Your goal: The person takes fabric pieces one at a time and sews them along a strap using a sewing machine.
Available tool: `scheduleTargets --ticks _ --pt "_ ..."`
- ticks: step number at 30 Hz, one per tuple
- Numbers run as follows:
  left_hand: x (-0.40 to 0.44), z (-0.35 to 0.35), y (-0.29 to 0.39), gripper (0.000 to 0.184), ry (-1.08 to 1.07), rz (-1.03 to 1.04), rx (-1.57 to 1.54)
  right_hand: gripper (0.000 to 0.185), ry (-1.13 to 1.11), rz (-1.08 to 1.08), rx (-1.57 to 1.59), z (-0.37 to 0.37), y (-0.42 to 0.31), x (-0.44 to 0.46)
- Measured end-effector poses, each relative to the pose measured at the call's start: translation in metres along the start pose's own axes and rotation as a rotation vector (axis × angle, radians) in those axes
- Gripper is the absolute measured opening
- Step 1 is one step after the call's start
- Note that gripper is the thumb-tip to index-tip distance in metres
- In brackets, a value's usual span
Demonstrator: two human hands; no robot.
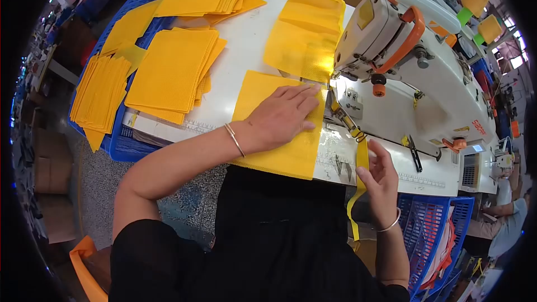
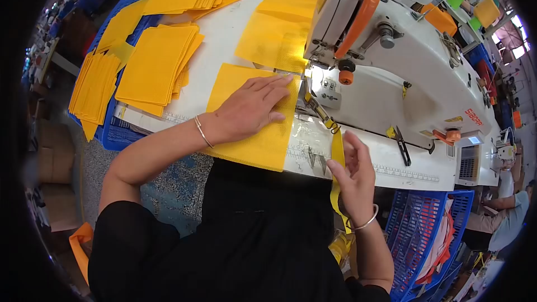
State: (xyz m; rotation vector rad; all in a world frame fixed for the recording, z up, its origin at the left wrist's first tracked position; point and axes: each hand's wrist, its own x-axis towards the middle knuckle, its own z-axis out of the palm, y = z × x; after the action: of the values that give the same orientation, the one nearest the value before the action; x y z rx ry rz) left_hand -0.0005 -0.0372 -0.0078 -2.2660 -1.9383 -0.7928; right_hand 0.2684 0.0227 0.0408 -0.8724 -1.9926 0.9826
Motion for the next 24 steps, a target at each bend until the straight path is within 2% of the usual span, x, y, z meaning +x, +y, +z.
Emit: scheduleTargets --ticks 4,15,20,24 --pt "0.009 -0.004 -0.010 0.040 -0.061 0.035 -0.054 0.032 -0.481 0.675 0.333 -0.040 -0.002 0.018" --pt "0.026 0.008 -0.012 0.046 0.001 0.122 0.049 0.020 -0.552 0.688 0.361 -0.064 0.030 0.038" --pt "0.031 0.004 -0.012 0.052 -0.090 0.051 0.052 0.020 -0.542 0.695 0.386 -0.064 0.031 0.038" --pt "0.032 0.016 -0.011 0.049 0.023 0.034 0.008 0.024 -0.551 0.664 0.393 -0.068 0.034 0.039"
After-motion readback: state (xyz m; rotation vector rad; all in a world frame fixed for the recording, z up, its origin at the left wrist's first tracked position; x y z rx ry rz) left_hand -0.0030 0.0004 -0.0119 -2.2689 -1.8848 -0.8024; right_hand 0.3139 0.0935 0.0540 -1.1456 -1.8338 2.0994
